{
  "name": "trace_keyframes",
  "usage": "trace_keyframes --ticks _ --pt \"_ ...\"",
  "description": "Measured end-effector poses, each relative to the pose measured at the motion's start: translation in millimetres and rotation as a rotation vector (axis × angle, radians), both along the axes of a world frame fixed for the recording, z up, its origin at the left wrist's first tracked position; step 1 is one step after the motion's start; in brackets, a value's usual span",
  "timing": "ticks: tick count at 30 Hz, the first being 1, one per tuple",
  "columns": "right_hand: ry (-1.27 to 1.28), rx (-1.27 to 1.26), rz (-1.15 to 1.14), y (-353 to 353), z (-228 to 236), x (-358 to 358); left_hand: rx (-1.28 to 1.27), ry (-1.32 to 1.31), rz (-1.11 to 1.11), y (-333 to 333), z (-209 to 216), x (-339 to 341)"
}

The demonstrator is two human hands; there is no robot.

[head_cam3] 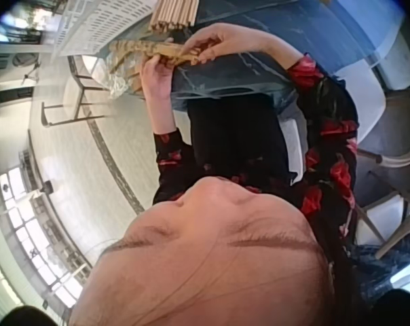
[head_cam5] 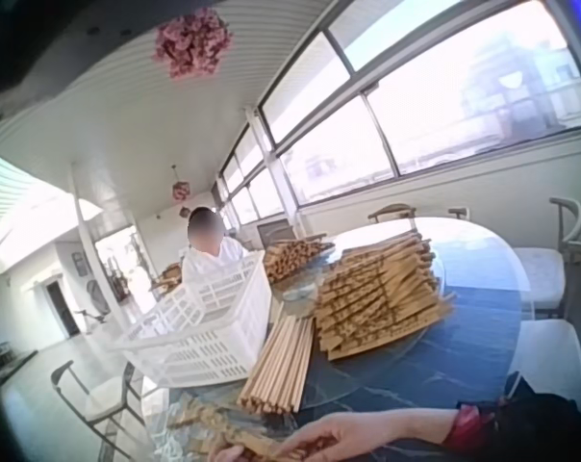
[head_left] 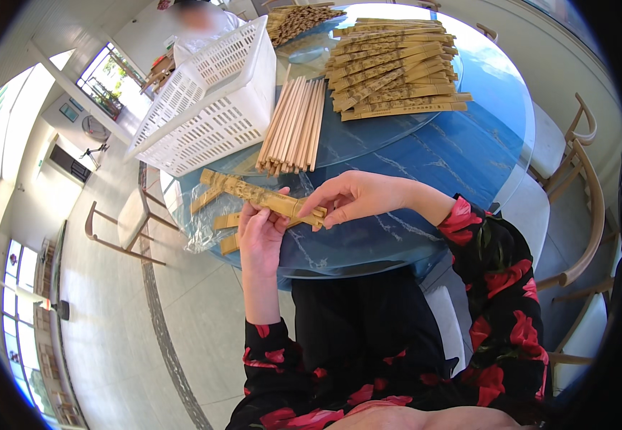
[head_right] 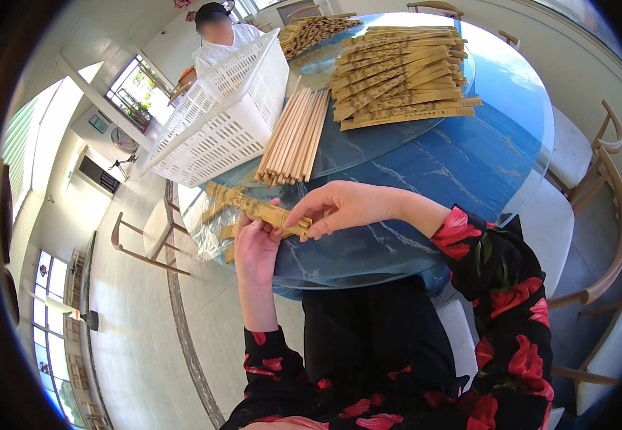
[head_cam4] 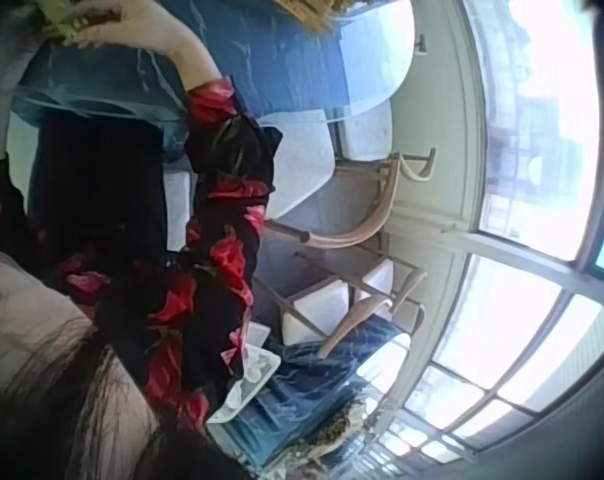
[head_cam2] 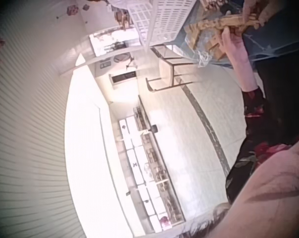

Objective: The person repeatedly picks up flat bamboo strips and thin bamboo sticks from a table, inserts the sticks into slots on the strips, and places the assembled units into a growing stack. The process is continuous and repetitive throughout the clip.

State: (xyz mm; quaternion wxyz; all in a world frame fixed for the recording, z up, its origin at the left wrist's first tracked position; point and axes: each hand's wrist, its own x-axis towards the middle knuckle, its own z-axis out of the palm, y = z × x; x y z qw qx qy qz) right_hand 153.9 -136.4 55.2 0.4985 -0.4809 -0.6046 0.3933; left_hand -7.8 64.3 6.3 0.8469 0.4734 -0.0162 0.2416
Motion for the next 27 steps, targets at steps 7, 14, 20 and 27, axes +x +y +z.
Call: trace_keyframes --ticks 7,14,20,27 --pt "-0.035 0.037 -0.081 0 -2 -4 -0.008 0.013 -0.030 -1 3 1" --pt "-0.189 0.032 -0.083 -1 9 -18 -0.051 -0.003 -0.079 2 1 1" --pt "-0.221 0.127 -0.194 1 4 -22 -0.081 -0.017 -0.068 2 0 2" --pt "0.098 0.033 -0.250 3 -3 -5 0.048 -0.008 -0.002 -1 1 4"
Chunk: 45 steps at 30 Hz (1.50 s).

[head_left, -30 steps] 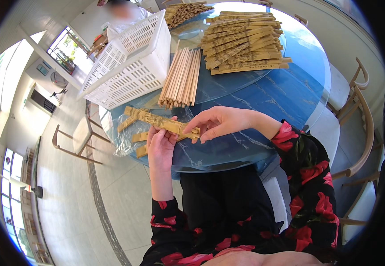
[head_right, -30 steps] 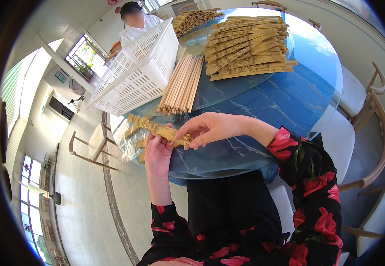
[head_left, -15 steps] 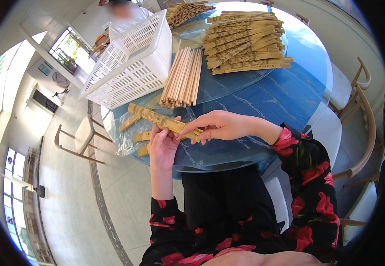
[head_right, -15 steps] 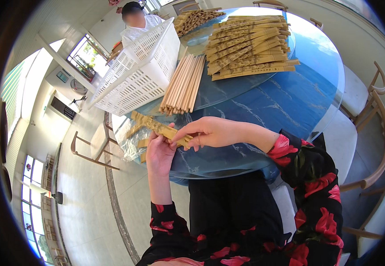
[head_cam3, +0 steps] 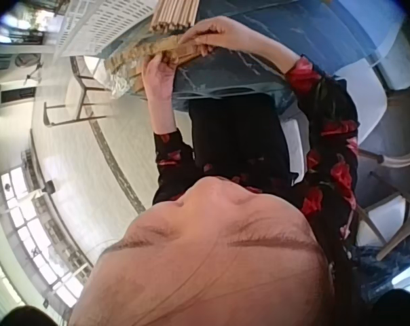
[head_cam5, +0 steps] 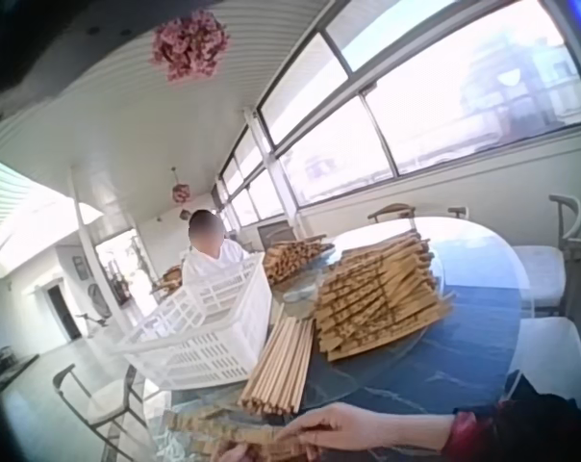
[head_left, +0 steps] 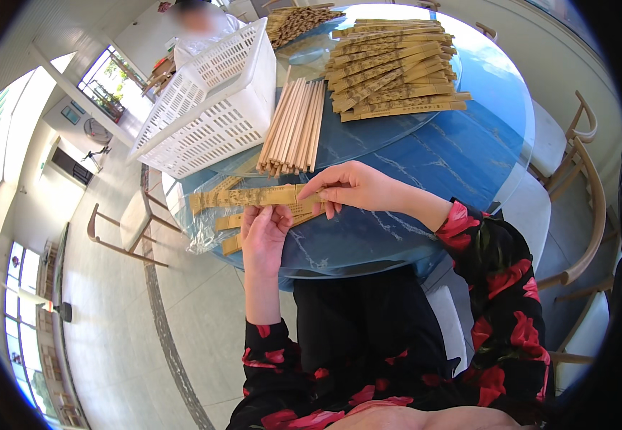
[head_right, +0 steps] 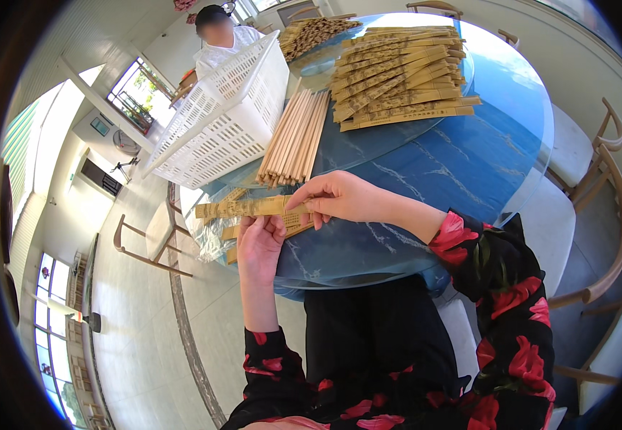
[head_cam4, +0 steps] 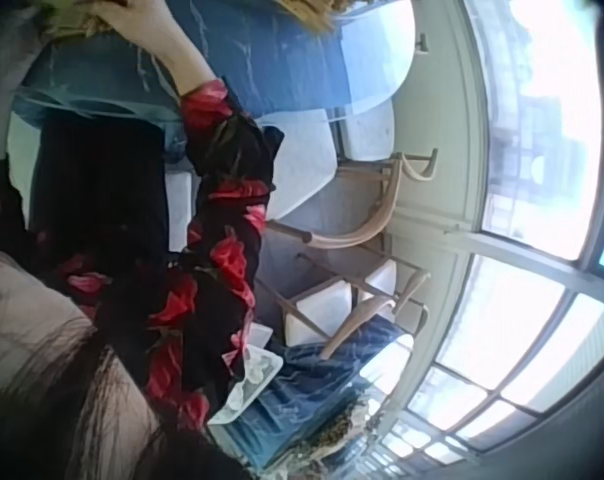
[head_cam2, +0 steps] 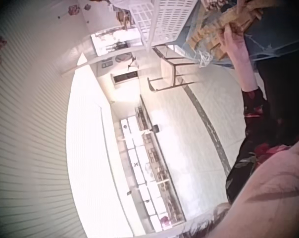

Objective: The person repeatedly picks up flat bamboo strips and thin bamboo sticks from a table, inserts the sticks into slots on the strips, and places the assembled units into a growing stack. The process is continuous and repetitive throughout the clip.

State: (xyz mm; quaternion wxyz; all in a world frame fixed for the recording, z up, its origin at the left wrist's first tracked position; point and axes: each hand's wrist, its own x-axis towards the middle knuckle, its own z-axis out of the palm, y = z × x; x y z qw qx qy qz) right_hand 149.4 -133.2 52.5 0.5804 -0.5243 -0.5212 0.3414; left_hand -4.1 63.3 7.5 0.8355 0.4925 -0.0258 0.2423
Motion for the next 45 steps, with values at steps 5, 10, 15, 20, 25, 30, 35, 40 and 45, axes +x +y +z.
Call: trace_keyframes --ticks 5,10,15,20,25,30,35,40,45 --pt "0.072 -0.073 0.041 -4 6 4 -0.253 -0.158 0.125 -2 8 -3" --pt "0.021 -0.123 0.139 -3 3 3 -0.343 -0.237 -0.021 10 -4 -5" --pt "-0.011 -0.125 0.113 -3 5 0 -0.409 -0.249 -0.087 11 -3 -5" --pt "-0.001 -0.128 0.058 -2 7 -2 -0.415 -0.259 -0.096 13 -5 -4" --pt "-0.048 -0.117 0.009 2 -5 2 -0.361 -0.253 -0.058 12 -4 -4" --pt "-0.088 -0.135 -0.055 3 -5 4 -0.285 -0.233 0.003 12 -7 -3" --pt "0.172 0.005 -0.163 6 -11 10 -0.219 -0.124 0.063 2 -3 -3" --pt "0.396 0.031 -0.186 4 -2 6 -0.118 -0.087 0.059 -13 3 -4" --pt "0.474 0.348 -0.487 -4 2 30 0.089 0.032 0.065 -10 -3 -3"
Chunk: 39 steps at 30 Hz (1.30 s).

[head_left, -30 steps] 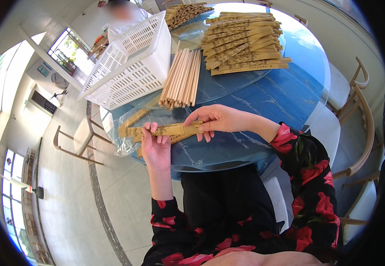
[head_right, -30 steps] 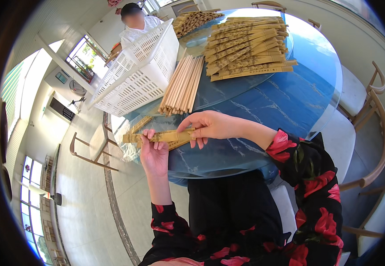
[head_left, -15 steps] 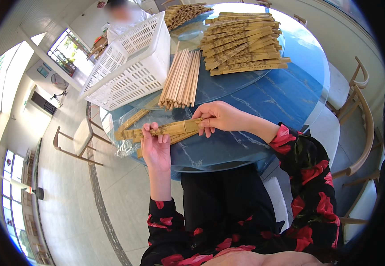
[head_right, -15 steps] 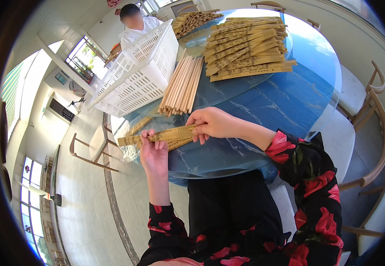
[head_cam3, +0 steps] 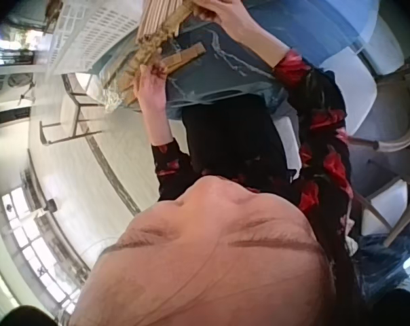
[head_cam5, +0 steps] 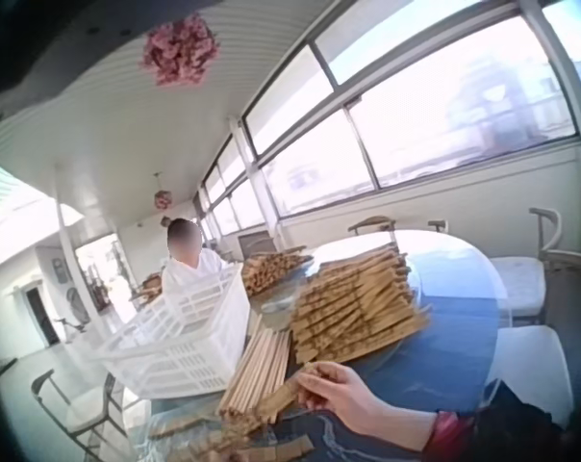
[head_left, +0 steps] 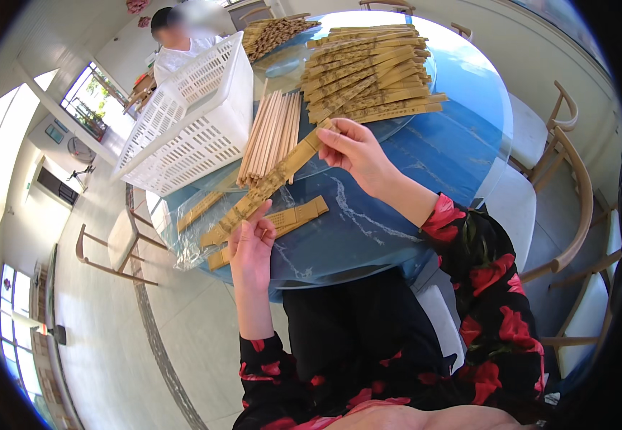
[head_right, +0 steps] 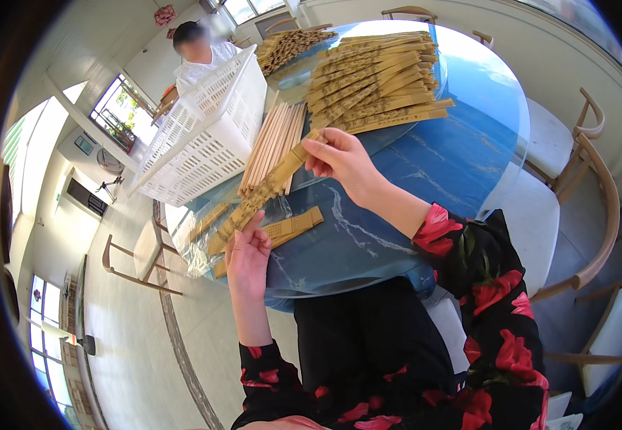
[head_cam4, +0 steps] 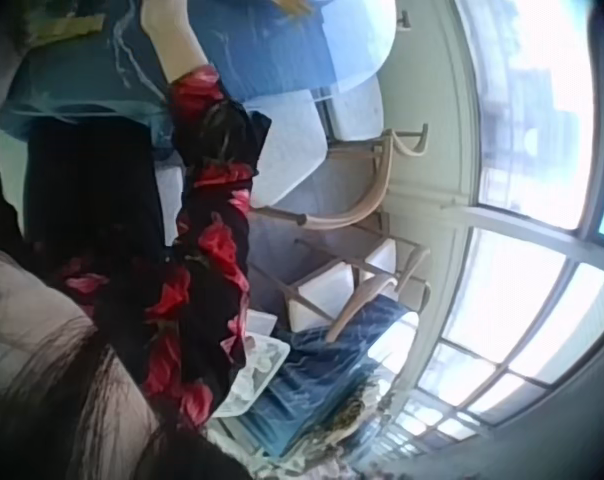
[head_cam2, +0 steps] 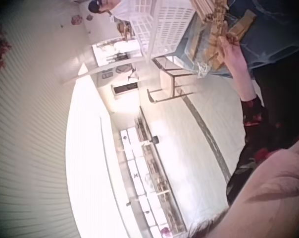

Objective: The person repeatedly picks up flat bamboo strips and thin bamboo sticks from a table, inserts the sticks into slots on the strips, and places the assembled units into a growing stack. The process is continuous and repetitive throughout the clip.

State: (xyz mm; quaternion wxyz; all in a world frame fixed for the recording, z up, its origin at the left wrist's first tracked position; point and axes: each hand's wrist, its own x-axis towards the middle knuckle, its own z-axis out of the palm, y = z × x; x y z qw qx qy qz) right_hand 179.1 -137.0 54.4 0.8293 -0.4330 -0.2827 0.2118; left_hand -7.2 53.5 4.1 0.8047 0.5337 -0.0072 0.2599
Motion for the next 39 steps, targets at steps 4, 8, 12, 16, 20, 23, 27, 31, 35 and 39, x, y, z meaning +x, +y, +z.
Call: trace_keyframes --ticks 4,8,12,16,20,23,27,31,35,39 --pt "0.104 0.263 -0.499 -27 16 56 0.025 -0.041 -0.058 -3 7 1" --pt "0.093 0.273 -0.845 -44 18 112 0.039 -0.040 -0.041 3 1 0" --pt "0.083 0.187 -0.919 -60 24 149 0.038 -0.038 -0.041 1 1 2" --pt "0.040 0.240 -0.862 -57 16 158 0.046 -0.037 -0.049 2 1 1" --pt "-0.267 -0.015 -0.877 -41 6 138 0.046 -0.047 -0.038 2 2 -5" --pt "-0.553 -0.210 -0.838 -28 -2 112 0.032 -0.056 -0.077 0 0 0" --pt "-0.889 -0.470 -0.665 3 -5 56 0.009 -0.057 -0.071 1 0 -3" --pt "-1.289 -0.535 -0.455 14 -11 28 -0.006 -0.061 -0.069 0 -3 0" --pt "-1.604 -0.587 -0.382 21 -13 15 0.007 -0.050 -0.043 -1 -3 -1" --pt "-1.732 -0.670 -0.397 26 -13 11 0.175 -0.005 0.077 -7 0 -1"
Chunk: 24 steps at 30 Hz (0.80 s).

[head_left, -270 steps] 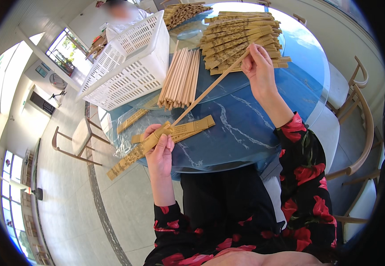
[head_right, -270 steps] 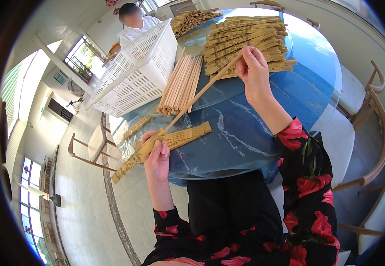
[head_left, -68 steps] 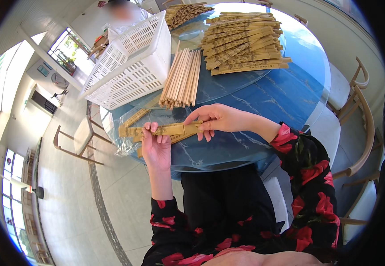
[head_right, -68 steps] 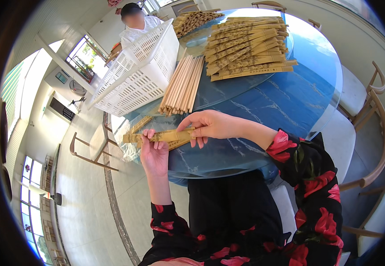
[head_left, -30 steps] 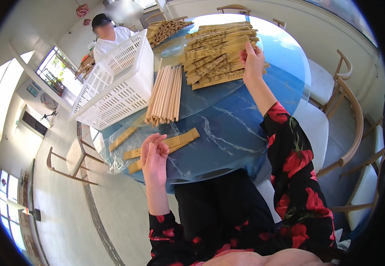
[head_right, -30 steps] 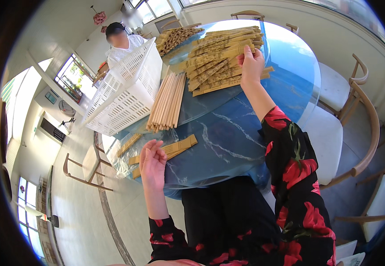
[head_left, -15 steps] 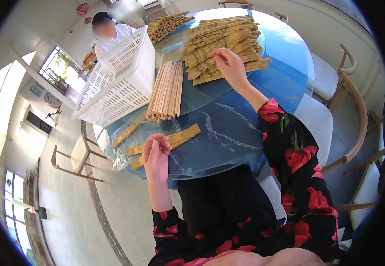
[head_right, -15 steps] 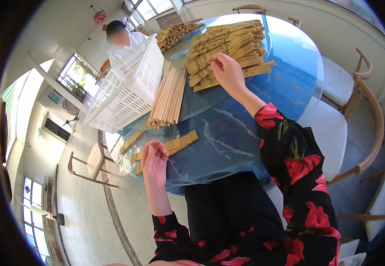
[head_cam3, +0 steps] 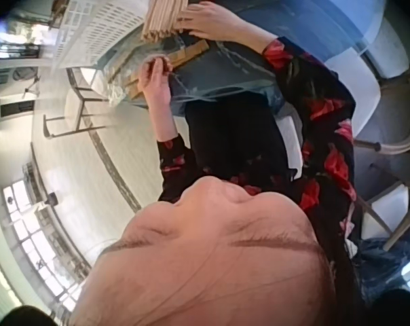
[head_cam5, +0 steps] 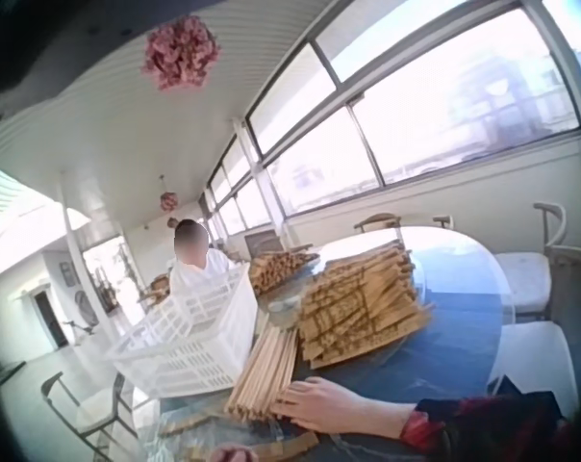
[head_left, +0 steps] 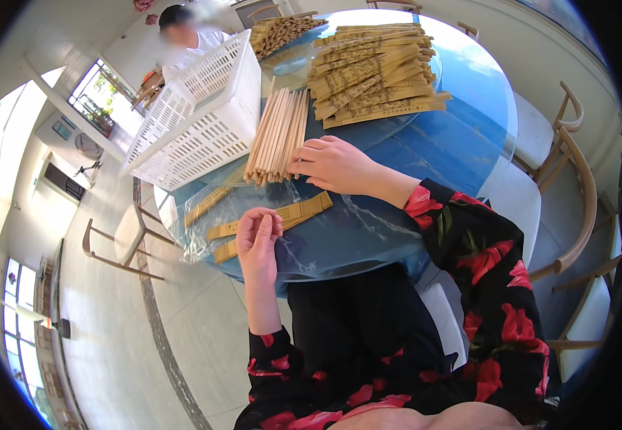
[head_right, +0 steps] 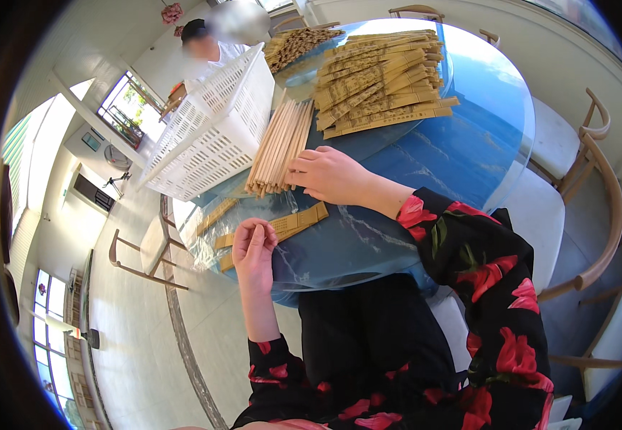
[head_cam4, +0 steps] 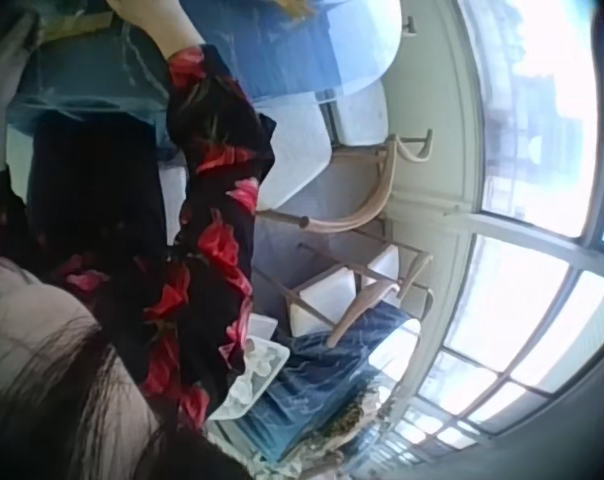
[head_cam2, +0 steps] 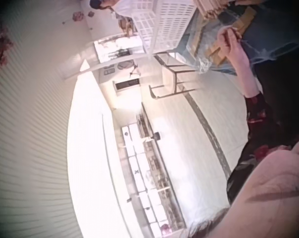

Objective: The person repeatedly picks up flat bamboo strips and thin bamboo sticks from a table, inserts the sticks into slots on the strips, and places the assembled units into a growing stack. The process is continuous and repetitive throughout the clip.

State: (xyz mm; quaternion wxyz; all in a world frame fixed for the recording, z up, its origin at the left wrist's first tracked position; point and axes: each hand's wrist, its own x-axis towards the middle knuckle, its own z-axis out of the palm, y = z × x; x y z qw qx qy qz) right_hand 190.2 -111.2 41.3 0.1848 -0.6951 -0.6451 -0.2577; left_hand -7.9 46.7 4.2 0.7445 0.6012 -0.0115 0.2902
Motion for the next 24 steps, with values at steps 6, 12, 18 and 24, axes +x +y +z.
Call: trace_keyframes --ticks 6,12,18,24 --pt "0.081 0.153 0.086 -6 1 4 0.887 0.182 0.381 -21 14 15" --pt "0.291 -0.074 0.325 -10 5 -14 1.246 0.174 0.457 -15 22 18" --pt "0.403 -0.210 0.249 -19 11 -19 1.243 0.154 0.491 -23 19 13" --pt "0.435 -0.162 0.256 -19 7 -16 1.224 0.158 0.496 -25 17 14"
